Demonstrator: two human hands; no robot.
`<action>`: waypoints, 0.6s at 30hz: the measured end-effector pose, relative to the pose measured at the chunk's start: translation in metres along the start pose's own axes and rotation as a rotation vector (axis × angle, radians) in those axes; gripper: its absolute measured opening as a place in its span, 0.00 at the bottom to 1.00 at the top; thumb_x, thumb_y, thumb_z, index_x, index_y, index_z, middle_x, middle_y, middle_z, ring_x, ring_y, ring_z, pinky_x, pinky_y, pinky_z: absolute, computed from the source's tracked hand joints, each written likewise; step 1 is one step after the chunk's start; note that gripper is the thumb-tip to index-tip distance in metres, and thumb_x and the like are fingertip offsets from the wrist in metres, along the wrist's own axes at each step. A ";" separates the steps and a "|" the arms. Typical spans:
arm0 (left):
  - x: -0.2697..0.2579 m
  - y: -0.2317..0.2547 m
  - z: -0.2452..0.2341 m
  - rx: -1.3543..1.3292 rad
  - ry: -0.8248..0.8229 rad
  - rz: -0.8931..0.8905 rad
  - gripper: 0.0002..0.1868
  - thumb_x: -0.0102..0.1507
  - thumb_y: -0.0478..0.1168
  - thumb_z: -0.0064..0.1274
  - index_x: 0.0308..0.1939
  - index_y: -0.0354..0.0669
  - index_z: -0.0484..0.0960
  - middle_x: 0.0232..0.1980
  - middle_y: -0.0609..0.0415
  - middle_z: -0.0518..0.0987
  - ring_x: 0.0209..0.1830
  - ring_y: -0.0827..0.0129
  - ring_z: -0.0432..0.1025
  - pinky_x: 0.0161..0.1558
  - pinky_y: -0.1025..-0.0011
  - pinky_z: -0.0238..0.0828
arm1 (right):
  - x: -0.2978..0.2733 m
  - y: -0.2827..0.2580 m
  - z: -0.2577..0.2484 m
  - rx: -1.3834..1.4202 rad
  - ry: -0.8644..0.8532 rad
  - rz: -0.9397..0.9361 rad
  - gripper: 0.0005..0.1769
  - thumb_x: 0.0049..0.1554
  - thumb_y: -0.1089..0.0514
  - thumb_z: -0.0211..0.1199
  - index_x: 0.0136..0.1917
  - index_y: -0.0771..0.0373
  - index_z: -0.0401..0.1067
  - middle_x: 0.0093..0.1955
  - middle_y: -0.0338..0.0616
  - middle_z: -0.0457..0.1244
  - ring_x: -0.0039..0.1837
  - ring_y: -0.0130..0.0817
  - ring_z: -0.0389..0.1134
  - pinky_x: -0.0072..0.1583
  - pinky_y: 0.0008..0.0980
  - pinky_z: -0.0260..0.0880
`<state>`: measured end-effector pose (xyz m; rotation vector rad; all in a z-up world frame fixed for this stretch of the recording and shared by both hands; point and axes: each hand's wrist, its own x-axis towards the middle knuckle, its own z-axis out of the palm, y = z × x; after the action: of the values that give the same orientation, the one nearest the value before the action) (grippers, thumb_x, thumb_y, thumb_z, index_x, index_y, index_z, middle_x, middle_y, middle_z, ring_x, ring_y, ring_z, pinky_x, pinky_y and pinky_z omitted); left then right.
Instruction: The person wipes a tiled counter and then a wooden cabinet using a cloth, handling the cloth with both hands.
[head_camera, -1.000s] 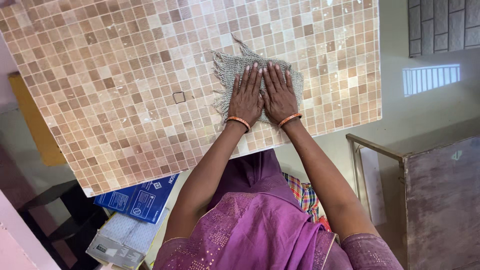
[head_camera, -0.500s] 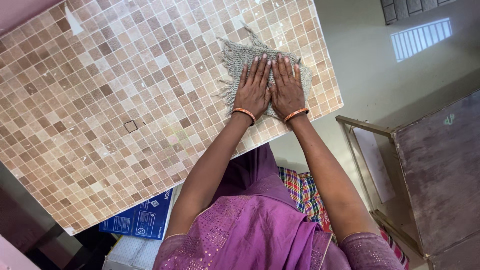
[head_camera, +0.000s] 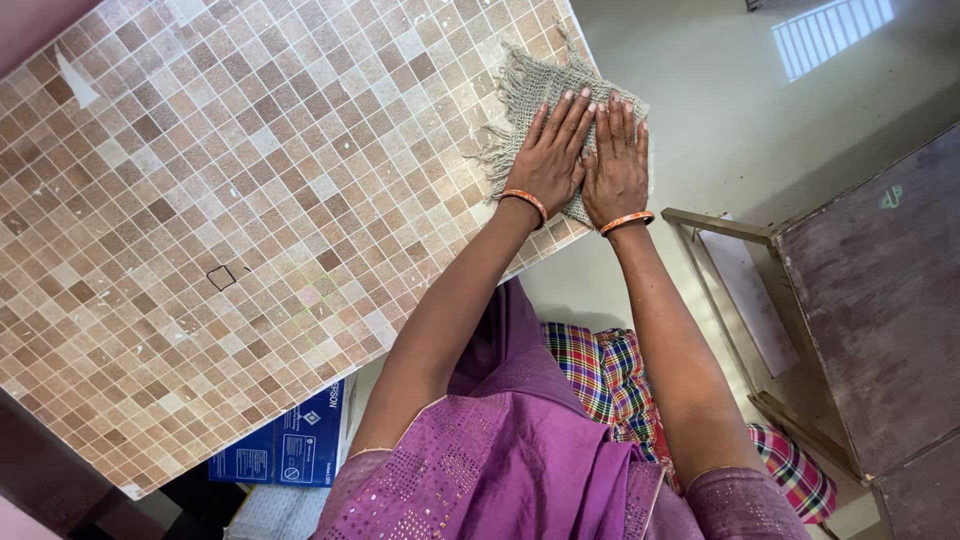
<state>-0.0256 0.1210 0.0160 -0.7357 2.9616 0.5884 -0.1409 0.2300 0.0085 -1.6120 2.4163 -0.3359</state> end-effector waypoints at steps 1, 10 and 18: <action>0.002 0.004 0.001 0.010 -0.011 0.009 0.38 0.71 0.51 0.32 0.83 0.40 0.45 0.86 0.51 0.43 0.86 0.61 0.36 0.83 0.57 0.28 | -0.002 0.003 -0.001 0.003 -0.003 0.018 0.36 0.70 0.56 0.48 0.87 0.62 0.42 0.89 0.51 0.38 0.89 0.48 0.36 0.84 0.54 0.32; -0.021 0.016 0.016 -0.039 0.034 0.048 0.37 0.71 0.50 0.32 0.83 0.43 0.46 0.86 0.52 0.42 0.86 0.62 0.36 0.84 0.58 0.27 | -0.031 0.000 -0.001 -0.003 0.001 0.037 0.37 0.69 0.55 0.50 0.86 0.65 0.43 0.89 0.55 0.37 0.88 0.50 0.36 0.84 0.55 0.30; -0.088 0.008 0.016 -0.014 0.034 -0.012 0.37 0.71 0.49 0.32 0.83 0.42 0.45 0.86 0.52 0.43 0.86 0.62 0.36 0.83 0.58 0.25 | -0.066 -0.041 0.013 -0.020 -0.013 -0.051 0.37 0.68 0.55 0.48 0.86 0.66 0.44 0.88 0.55 0.37 0.89 0.49 0.34 0.83 0.55 0.27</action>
<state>0.0476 0.1722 0.0148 -0.7709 2.9847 0.6024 -0.0766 0.2748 0.0120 -1.6820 2.3796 -0.3100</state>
